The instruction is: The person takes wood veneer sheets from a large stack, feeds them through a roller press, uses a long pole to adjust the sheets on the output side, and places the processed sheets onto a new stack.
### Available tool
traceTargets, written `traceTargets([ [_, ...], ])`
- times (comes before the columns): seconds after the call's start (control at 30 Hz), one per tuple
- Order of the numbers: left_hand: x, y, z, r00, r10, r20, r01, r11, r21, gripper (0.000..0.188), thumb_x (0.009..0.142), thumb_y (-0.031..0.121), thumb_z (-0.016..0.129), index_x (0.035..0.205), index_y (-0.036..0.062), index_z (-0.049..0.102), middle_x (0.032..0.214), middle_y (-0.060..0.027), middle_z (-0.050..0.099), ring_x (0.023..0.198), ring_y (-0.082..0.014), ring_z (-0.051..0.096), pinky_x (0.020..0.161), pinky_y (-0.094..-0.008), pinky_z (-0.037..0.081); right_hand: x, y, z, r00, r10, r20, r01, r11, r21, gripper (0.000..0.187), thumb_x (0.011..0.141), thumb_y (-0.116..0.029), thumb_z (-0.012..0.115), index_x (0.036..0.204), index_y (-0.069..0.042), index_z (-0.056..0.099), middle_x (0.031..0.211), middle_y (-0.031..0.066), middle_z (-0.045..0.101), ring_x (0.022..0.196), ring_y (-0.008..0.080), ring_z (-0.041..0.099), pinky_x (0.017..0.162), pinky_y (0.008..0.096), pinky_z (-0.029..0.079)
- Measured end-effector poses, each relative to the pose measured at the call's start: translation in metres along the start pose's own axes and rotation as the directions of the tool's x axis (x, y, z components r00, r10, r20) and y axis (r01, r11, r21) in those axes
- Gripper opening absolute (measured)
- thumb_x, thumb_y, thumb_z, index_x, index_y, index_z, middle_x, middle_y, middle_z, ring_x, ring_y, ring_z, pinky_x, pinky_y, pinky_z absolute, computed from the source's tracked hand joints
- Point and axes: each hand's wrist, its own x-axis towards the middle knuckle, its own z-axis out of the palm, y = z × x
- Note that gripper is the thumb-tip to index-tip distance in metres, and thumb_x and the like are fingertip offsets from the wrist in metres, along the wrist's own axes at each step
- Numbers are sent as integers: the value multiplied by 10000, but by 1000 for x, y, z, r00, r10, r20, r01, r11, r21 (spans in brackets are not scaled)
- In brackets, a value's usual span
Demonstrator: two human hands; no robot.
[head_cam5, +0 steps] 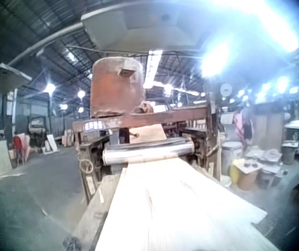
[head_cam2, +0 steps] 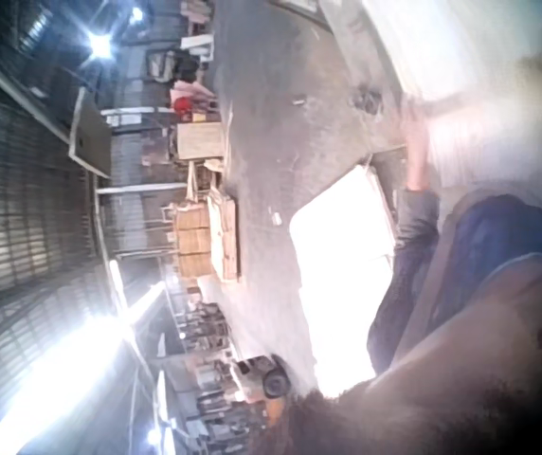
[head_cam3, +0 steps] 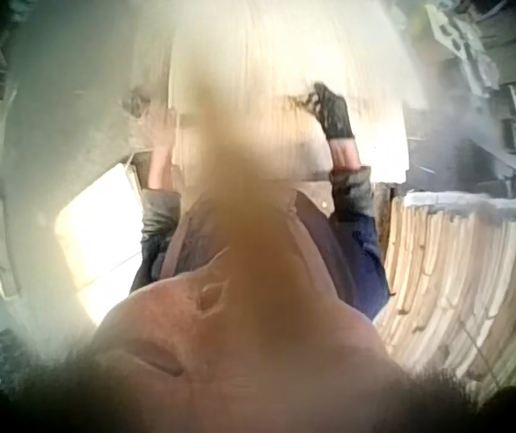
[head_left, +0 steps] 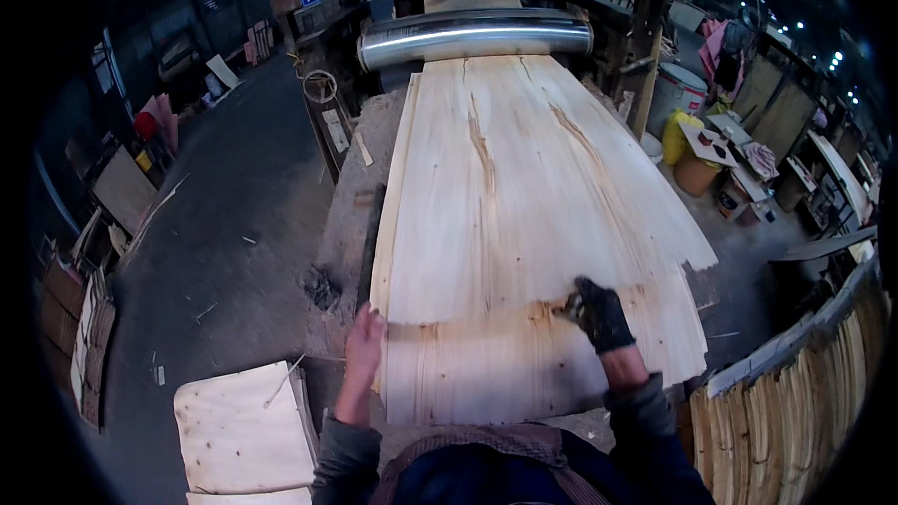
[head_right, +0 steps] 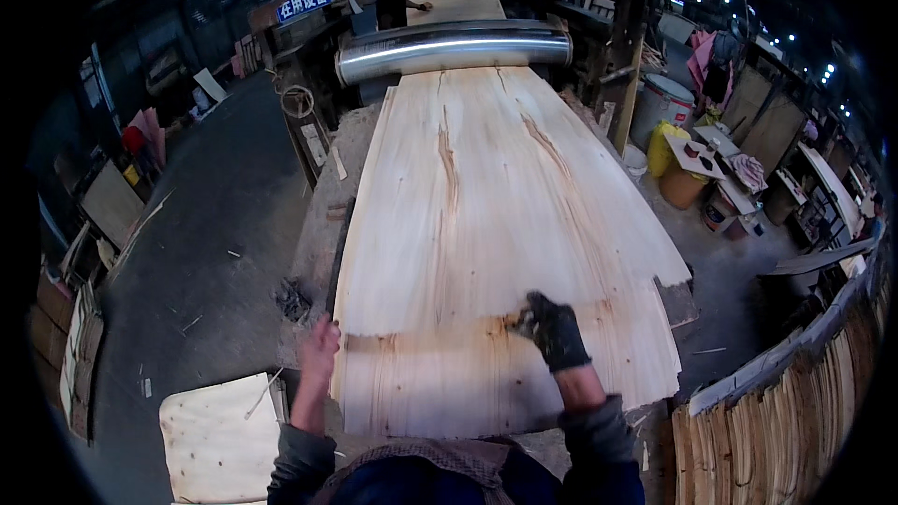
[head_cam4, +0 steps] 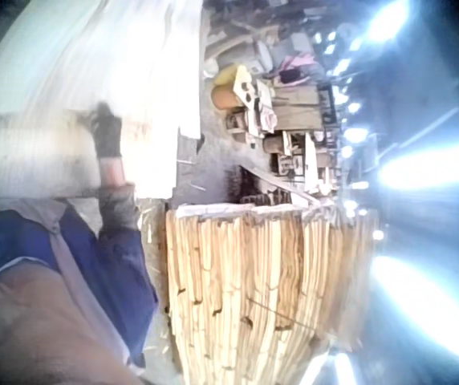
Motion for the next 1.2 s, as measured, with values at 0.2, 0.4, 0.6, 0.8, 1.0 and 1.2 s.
traceTargets([
  [0.2,-31,-55,34,974,227,1,-192,818,542,653,792,191,594,1301,-66,276,1345,-277,273,1246,-376,299,1016,-376,291,134,-25,56,979,102,174,-129,980,152,64,836,-160,572,839,-96,575,660,67,560,605,236,586,636,462,531],
  [0.4,-26,-48,35,977,212,0,-187,857,480,694,756,153,626,1309,-63,266,1340,-266,301,1243,-359,321,1022,-365,286,220,-10,97,915,-68,398,-101,917,387,197,883,-178,460,999,-36,531,1037,163,583,980,351,554,900,529,406],
  [0.6,-17,-64,20,1000,28,12,-29,990,139,648,736,49,613,1306,-35,315,1345,-235,326,1253,-291,339,1021,-326,287,124,54,84,801,317,508,-457,871,177,233,875,-158,478,1059,-26,534,1105,200,558,1040,373,524,917,553,385],
  [0.8,-15,-36,16,987,129,96,-120,988,-98,631,732,-89,531,1319,-26,310,1312,-169,407,1217,-226,393,996,-289,308,-43,72,23,650,465,601,-540,839,-65,394,906,-165,439,1260,-9,369,1155,218,509,1080,350,508,942,495,400],
  [1.0,-20,37,4,954,131,268,9,886,-464,616,752,-152,443,1334,-20,292,1256,-109,475,1143,-158,452,933,-254,356,-143,62,-15,736,596,321,-600,794,-99,359,908,-209,432,1189,14,417,1071,205,561,1011,338,555,879,464,448],
  [1.2,-21,84,-13,966,137,218,26,790,-613,600,779,-106,467,1342,-6,284,1115,-104,579,924,-125,561,816,-254,439,-180,66,-69,887,460,46,-458,888,-40,419,840,-373,550,976,23,561,754,149,632,828,311,622,732,419,502],
])
